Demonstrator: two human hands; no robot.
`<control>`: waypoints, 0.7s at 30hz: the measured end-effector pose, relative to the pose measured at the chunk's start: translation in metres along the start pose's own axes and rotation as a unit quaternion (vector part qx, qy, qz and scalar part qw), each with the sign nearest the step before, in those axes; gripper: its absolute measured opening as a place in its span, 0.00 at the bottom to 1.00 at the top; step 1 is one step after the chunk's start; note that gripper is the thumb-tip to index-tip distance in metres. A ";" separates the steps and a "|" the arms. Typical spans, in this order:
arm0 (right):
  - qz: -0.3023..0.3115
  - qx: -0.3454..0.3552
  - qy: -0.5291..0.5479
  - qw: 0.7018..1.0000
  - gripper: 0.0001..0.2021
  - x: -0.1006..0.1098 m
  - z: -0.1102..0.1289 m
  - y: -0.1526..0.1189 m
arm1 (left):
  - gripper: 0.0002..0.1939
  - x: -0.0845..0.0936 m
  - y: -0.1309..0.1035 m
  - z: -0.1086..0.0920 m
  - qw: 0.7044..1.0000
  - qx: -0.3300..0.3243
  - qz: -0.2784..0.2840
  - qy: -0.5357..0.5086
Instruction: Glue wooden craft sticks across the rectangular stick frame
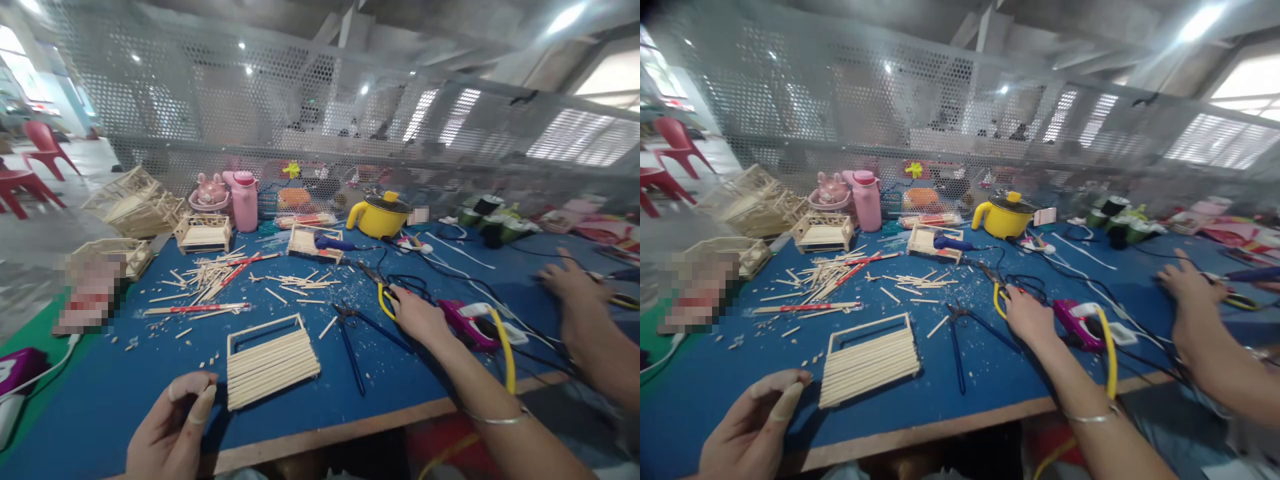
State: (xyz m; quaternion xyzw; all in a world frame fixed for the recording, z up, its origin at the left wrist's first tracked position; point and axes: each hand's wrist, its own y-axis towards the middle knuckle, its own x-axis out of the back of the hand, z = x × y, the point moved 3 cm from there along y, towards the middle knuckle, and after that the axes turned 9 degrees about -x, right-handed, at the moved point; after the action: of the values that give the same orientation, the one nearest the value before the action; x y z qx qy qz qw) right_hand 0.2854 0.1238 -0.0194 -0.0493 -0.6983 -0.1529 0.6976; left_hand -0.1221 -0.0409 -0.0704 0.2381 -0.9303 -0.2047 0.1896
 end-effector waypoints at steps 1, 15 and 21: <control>-0.016 0.002 -0.010 1.000 0.20 0.004 0.008 -0.001 | 0.07 0.000 0.000 0.000 1.000 0.005 -0.008 -0.015; -0.044 0.339 0.211 0.916 0.16 0.037 0.089 -0.090 | 0.25 -0.011 0.013 -0.012 0.960 0.115 -0.018 -0.254; -0.048 0.378 0.247 0.891 0.13 0.049 0.101 -0.116 | 0.13 0.005 0.024 -0.026 0.992 0.023 -0.036 -0.121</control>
State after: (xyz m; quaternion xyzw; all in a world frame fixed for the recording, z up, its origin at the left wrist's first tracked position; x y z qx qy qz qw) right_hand 0.1549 0.0346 0.0146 0.2907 -0.5103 0.0818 0.8052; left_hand -0.1232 -0.0313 -0.0362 0.2495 -0.9417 -0.2169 0.0628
